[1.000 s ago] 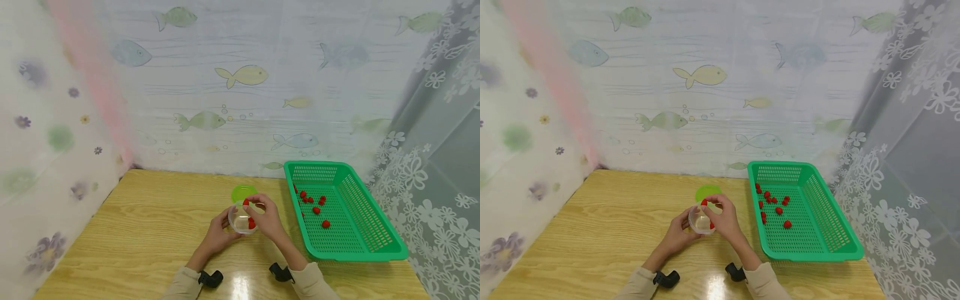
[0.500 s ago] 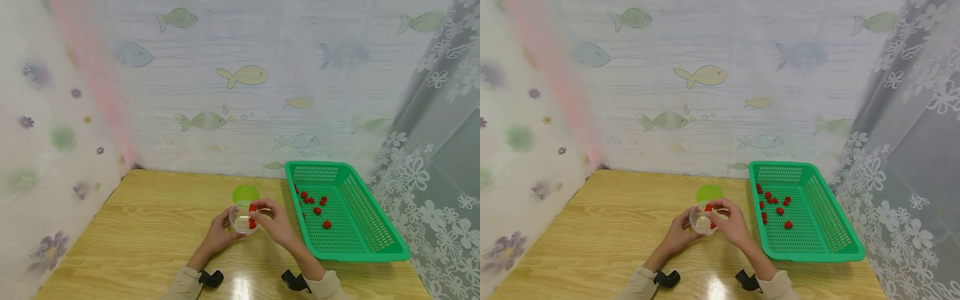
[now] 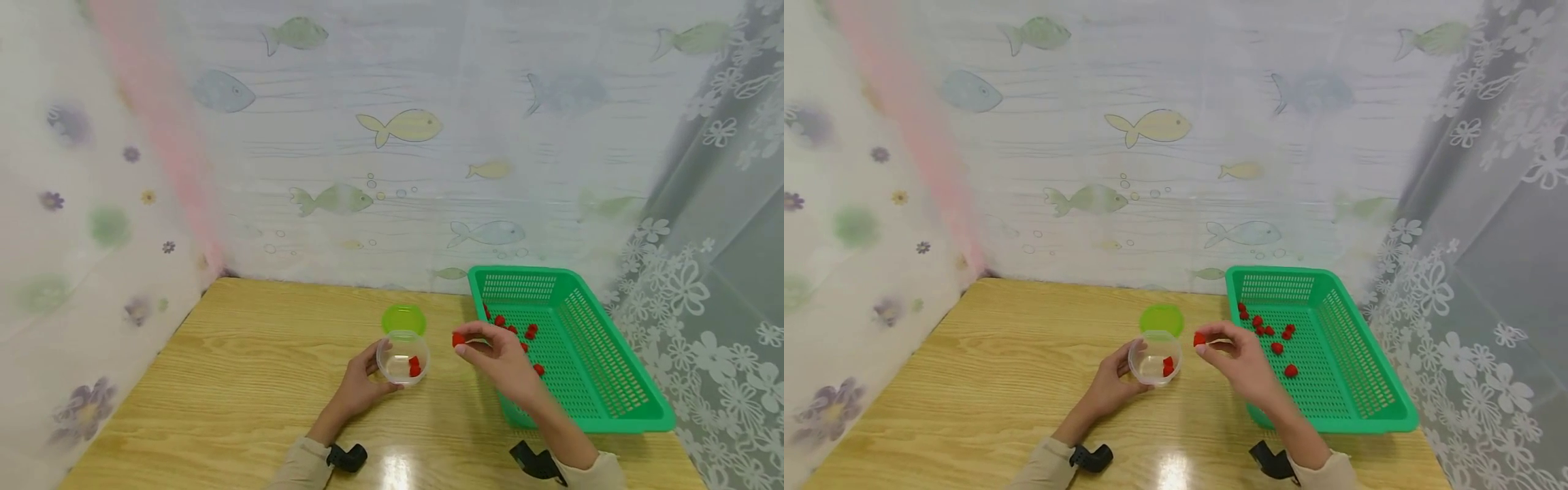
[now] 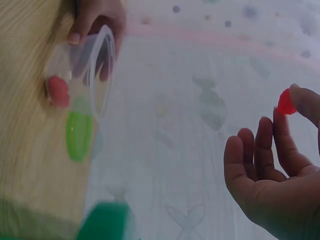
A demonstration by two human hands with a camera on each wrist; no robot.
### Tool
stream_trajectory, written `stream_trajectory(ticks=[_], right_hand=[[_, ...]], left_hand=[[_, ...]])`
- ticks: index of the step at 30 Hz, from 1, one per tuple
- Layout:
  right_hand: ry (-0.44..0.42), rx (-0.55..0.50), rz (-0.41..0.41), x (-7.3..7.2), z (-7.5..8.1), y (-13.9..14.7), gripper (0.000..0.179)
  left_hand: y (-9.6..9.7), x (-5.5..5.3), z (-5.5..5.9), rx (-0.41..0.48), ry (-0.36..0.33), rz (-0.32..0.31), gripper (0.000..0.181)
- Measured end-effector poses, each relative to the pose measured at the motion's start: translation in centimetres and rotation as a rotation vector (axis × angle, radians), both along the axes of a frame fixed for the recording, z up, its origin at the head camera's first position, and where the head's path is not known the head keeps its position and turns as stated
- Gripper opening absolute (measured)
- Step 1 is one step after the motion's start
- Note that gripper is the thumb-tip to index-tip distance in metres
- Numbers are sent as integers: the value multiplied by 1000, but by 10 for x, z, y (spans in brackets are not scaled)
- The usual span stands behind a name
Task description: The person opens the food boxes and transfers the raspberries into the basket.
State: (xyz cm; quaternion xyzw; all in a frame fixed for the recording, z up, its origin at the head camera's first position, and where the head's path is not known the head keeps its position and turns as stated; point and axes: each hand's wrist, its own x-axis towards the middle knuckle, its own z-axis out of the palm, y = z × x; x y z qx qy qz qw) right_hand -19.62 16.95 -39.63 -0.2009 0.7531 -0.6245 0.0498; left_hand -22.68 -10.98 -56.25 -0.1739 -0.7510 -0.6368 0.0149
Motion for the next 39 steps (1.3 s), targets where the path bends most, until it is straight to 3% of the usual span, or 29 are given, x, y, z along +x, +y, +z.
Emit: stream_trajectory(ticks=[9,15,21,27,32,39], right_hand=[[72,68,-55,-7,16,40,26],[70,97,-100,-14,22,56,22],[31,121,-144,-27,20,74,23],[21,86,-134,-40,14,91,22],[12,60,-111,-48,10,101,24],[-39,115,-133,-58,12,111,27]], left_hand=[[3,2,3,-24,7,29,90],[3,2,3,-26,5,34,91],[0,1,-1,-22,17,16,90],[-1,0,-2,-26,30,11,90],[-1,1,-1,-27,21,11,91],[1,3,5,-5,-3,12,91]])
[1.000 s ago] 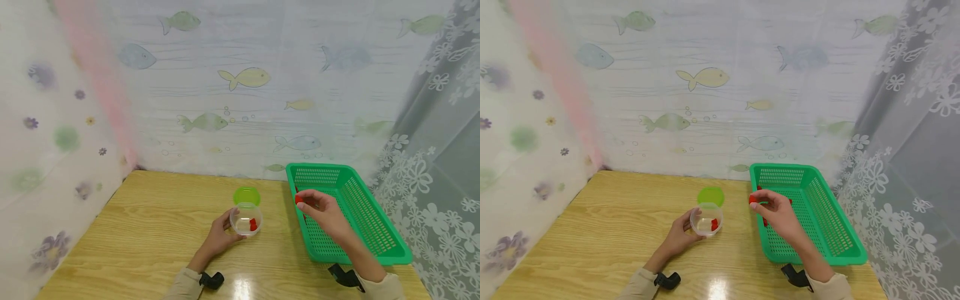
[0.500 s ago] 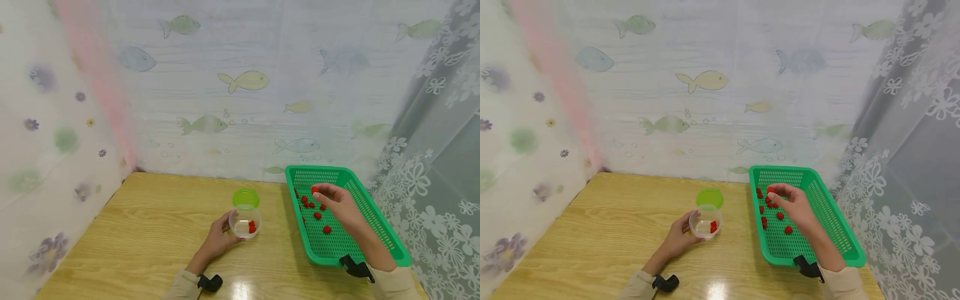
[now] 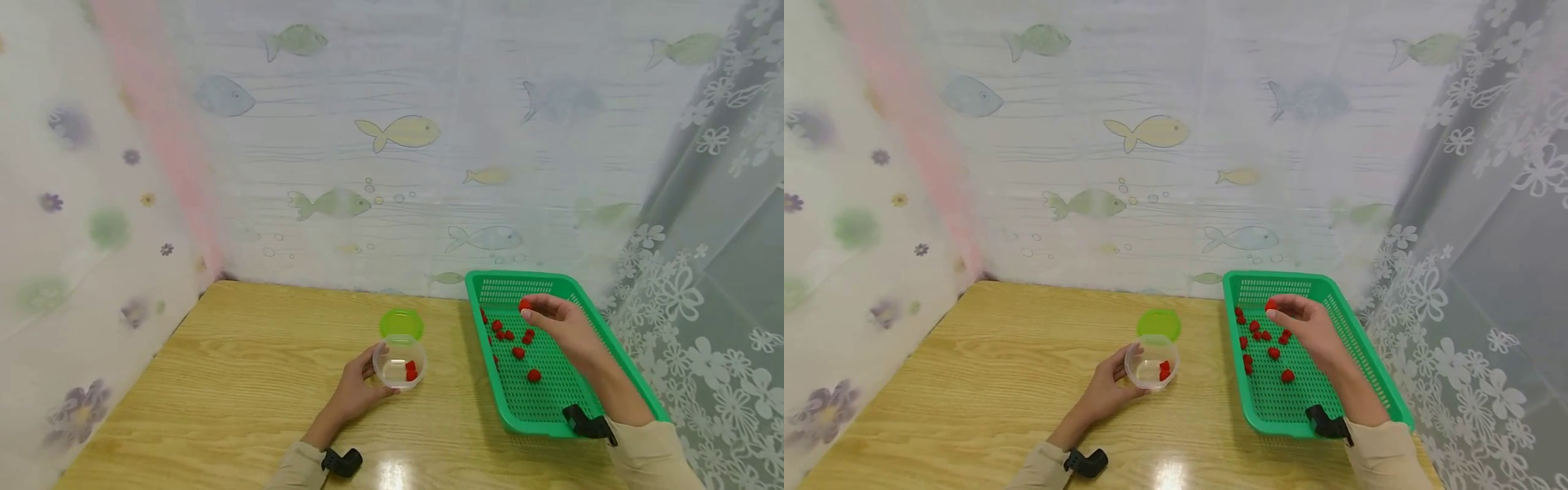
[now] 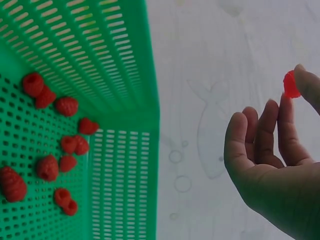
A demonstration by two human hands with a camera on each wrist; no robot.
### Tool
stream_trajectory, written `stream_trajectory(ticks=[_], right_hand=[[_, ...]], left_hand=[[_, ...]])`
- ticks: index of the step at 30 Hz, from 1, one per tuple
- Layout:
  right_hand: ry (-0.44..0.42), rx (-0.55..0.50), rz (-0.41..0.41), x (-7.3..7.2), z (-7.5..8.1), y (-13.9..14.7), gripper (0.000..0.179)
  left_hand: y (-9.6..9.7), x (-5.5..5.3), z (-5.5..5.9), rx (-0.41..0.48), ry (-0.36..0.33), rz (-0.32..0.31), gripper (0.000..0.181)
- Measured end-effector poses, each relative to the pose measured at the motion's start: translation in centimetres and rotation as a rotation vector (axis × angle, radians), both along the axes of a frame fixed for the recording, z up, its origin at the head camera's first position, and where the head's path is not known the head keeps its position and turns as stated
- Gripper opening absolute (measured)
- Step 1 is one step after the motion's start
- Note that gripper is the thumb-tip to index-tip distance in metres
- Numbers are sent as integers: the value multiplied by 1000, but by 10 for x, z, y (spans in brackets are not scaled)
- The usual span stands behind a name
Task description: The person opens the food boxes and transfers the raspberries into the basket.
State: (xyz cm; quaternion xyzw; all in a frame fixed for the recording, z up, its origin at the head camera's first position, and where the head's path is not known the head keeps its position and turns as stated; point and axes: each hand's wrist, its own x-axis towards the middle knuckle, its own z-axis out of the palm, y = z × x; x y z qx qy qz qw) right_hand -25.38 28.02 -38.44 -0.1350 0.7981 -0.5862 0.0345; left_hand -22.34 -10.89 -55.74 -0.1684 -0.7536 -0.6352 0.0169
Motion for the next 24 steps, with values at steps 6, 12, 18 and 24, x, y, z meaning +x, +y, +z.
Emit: stream_trajectory(ticks=[6,12,18,24], right_hand=[[-2,30,13,-14,0,4,39],[-33,32,8,-24,-4,6,39],[-67,39,1,-34,-11,9,56],[-84,72,-4,-40,-15,11,61]], left_hand=[[1,-1,3,-16,-21,9,92],[0,-4,-5,0,-9,2,90],[0,-4,-4,-15,3,-6,91],[-1,-4,-3,-3,10,-28,90]])
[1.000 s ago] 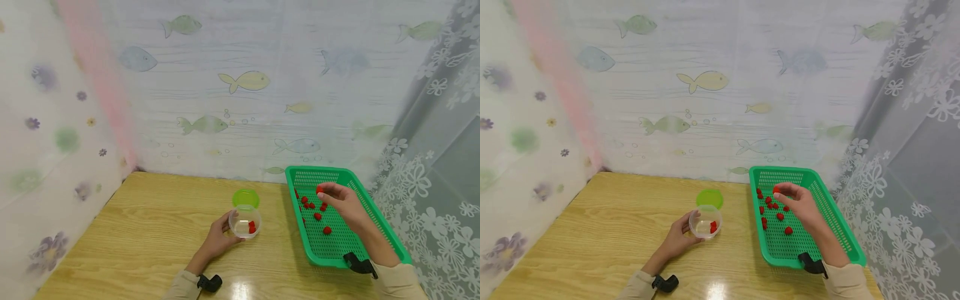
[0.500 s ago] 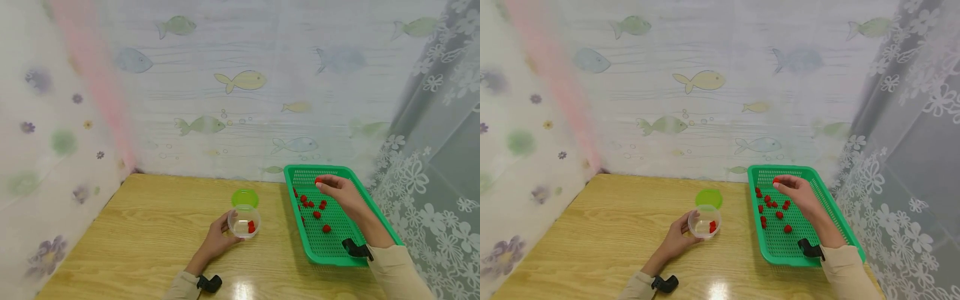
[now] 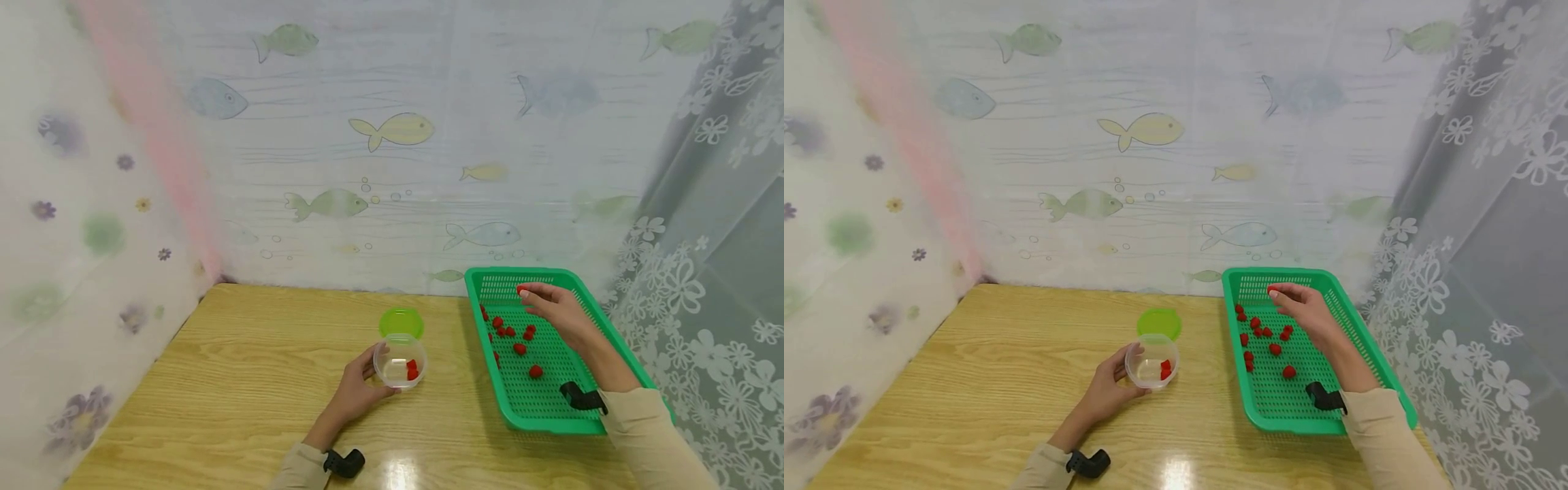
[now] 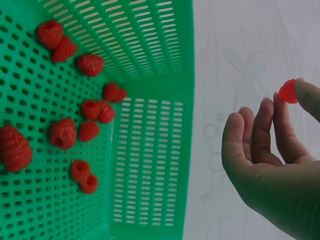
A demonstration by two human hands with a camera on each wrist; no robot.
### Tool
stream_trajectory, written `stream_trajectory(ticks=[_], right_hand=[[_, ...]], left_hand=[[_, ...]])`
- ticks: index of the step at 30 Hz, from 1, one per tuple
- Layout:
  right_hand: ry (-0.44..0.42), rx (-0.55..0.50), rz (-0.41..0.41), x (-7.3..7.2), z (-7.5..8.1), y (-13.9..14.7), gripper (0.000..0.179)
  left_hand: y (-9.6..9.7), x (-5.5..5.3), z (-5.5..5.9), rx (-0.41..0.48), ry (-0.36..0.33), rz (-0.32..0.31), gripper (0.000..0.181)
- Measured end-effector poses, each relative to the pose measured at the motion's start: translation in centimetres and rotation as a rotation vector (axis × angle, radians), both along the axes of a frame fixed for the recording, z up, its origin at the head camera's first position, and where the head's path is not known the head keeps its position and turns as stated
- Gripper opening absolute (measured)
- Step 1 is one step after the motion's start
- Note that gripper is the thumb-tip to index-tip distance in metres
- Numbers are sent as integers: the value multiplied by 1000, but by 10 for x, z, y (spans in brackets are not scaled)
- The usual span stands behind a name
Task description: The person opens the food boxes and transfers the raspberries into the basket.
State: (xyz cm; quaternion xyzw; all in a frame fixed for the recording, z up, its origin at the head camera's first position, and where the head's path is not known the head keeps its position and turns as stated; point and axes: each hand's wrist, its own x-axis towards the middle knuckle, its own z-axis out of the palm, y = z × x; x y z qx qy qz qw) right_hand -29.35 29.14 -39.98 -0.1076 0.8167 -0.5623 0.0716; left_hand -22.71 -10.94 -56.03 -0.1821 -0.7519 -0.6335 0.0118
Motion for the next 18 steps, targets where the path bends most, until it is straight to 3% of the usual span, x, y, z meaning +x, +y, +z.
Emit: stream_trajectory(ticks=[14,18], right_hand=[[-12,20,-7,-5,-9,1,61],[-14,3,-21,-6,-11,1,60]], left_hand=[[2,1,-2,-2,-11,38,90],[3,5,7,-19,1,36,89]])
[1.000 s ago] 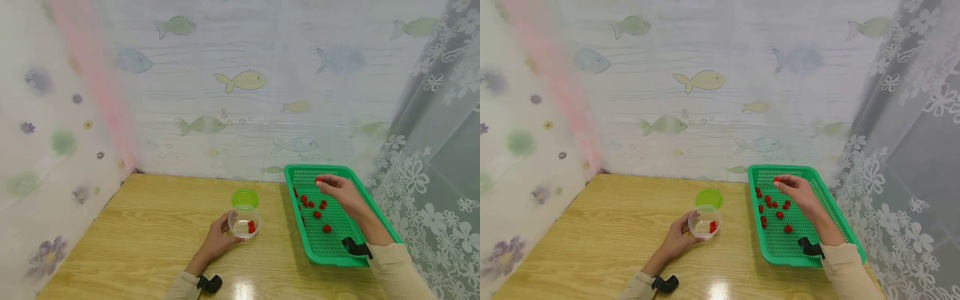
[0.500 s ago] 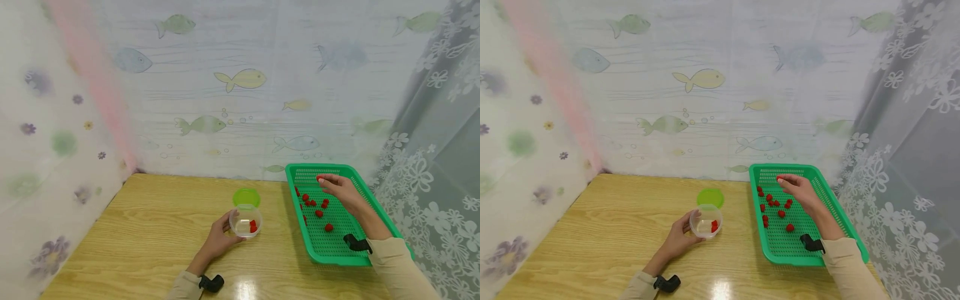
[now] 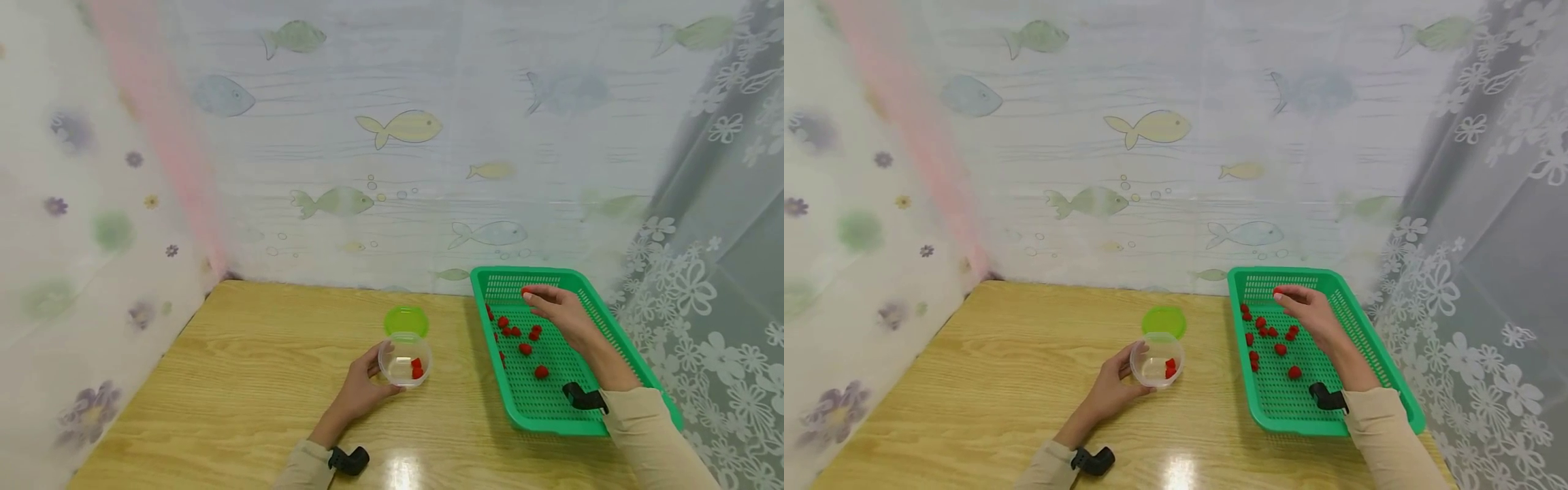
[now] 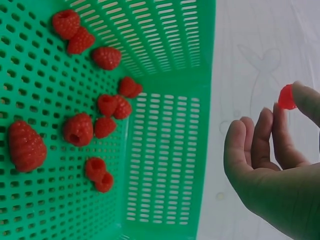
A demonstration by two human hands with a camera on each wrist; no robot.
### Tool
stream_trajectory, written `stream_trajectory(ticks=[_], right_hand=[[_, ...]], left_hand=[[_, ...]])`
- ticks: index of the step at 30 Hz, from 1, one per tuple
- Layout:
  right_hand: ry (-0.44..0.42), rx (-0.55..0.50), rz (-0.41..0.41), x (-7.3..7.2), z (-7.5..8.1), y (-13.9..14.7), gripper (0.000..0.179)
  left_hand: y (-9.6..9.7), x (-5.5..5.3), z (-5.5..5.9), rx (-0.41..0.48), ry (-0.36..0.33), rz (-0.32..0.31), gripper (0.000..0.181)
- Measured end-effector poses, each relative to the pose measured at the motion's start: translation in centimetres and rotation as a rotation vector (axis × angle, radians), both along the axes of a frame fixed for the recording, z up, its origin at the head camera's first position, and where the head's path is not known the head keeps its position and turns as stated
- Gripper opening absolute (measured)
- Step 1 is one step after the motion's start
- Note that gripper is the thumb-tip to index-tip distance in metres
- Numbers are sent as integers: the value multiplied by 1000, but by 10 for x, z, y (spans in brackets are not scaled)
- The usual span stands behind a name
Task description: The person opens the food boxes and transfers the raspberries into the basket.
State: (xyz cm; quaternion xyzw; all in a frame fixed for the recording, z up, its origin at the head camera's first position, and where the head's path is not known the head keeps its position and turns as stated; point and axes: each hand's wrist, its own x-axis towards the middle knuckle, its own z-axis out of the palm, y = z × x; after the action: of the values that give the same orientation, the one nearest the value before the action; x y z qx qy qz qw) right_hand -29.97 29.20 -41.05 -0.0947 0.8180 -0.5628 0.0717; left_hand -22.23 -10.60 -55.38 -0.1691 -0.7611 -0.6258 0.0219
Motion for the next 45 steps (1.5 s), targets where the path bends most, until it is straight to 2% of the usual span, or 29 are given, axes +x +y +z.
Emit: stream_trajectory(ticks=[5,9,11,17,20,26,32,40,45], right_hand=[[-4,-11,-15,-1,-1,0,60],[-5,-8,-30,-2,-2,0,59],[-7,-6,-36,-2,-2,0,59],[-8,1,-40,-2,-2,2,61],[-1,-4,-39,-1,0,2,63],[27,-37,-45,-1,5,-1,65],[87,-44,-33,5,12,-7,51],[144,38,15,24,30,-30,46],[184,66,54,39,39,-54,37]], left_hand=[[0,8,21,7,-3,-19,87],[0,11,27,12,-3,-17,86],[0,10,24,10,-7,-13,87],[1,-1,0,-9,-15,2,90],[-2,-3,-7,-6,-3,-10,90],[-5,-5,-9,-5,2,-35,90],[-3,-4,-9,20,0,-28,90],[-3,-6,-10,12,-1,-33,90],[-4,-6,-11,6,2,-39,90]])
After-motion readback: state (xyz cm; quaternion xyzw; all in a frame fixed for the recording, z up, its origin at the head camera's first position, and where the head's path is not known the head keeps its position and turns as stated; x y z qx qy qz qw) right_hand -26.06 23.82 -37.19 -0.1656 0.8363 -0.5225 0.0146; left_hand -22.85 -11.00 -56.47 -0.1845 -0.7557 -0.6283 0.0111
